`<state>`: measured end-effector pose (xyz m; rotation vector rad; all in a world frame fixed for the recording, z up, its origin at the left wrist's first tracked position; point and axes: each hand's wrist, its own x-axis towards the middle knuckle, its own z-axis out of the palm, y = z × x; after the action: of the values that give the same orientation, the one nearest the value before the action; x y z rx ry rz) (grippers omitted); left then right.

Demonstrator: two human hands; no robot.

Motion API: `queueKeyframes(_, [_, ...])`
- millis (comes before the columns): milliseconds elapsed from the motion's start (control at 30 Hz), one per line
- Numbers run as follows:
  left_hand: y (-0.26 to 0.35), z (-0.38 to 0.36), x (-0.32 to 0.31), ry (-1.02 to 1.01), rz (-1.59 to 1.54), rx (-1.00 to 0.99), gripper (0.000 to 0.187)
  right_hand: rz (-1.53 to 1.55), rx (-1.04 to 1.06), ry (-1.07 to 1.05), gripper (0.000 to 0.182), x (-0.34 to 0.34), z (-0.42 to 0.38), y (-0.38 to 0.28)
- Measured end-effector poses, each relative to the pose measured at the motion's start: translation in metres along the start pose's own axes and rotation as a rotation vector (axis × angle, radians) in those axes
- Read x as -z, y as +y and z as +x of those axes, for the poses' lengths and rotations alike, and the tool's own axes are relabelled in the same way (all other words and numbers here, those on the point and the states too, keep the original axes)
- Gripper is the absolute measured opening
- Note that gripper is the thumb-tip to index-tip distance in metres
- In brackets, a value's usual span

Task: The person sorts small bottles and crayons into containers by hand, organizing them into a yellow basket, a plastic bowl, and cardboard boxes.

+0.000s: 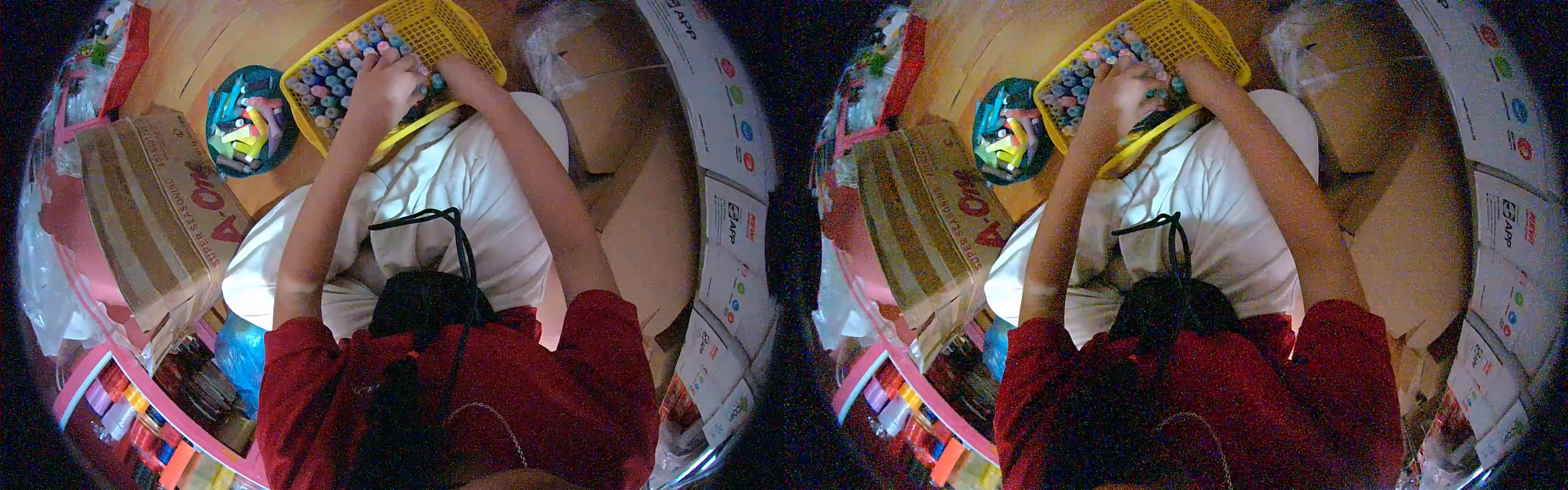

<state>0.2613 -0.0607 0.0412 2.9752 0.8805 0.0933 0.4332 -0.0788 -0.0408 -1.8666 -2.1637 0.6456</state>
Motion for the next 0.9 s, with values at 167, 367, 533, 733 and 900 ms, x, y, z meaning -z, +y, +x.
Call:
queueKeyframes(167, [-0.002,-0.002,-0.007,0.104,0.022,-0.007,0.024,0.027,0.093,0.107,0.019,-0.010,0.005,0.006])
queueKeyframes(367, [0.002,-0.001,0.000,0.035,0.022,0.030,0.028,0.023,0.040,-0.036,0.021,0.007,0.003,-0.004])
queueKeyframes(533, [-0.001,-0.003,-0.004,0.088,-0.011,0.029,0.032,0.016,0.083,-0.005,0.027,-0.010,0.010,0.011])
queueKeyframes(733, [-0.002,-0.005,-0.006,0.146,-0.022,0.010,0.033,0.110,-0.026,-0.141,0.040,0.006,0.005,0.007])
queueKeyframes(900, [-0.004,-0.008,-0.010,0.264,0.014,-0.023,0.030,0.219,-0.001,-0.142,0.049,0.021,-0.004,0.009])
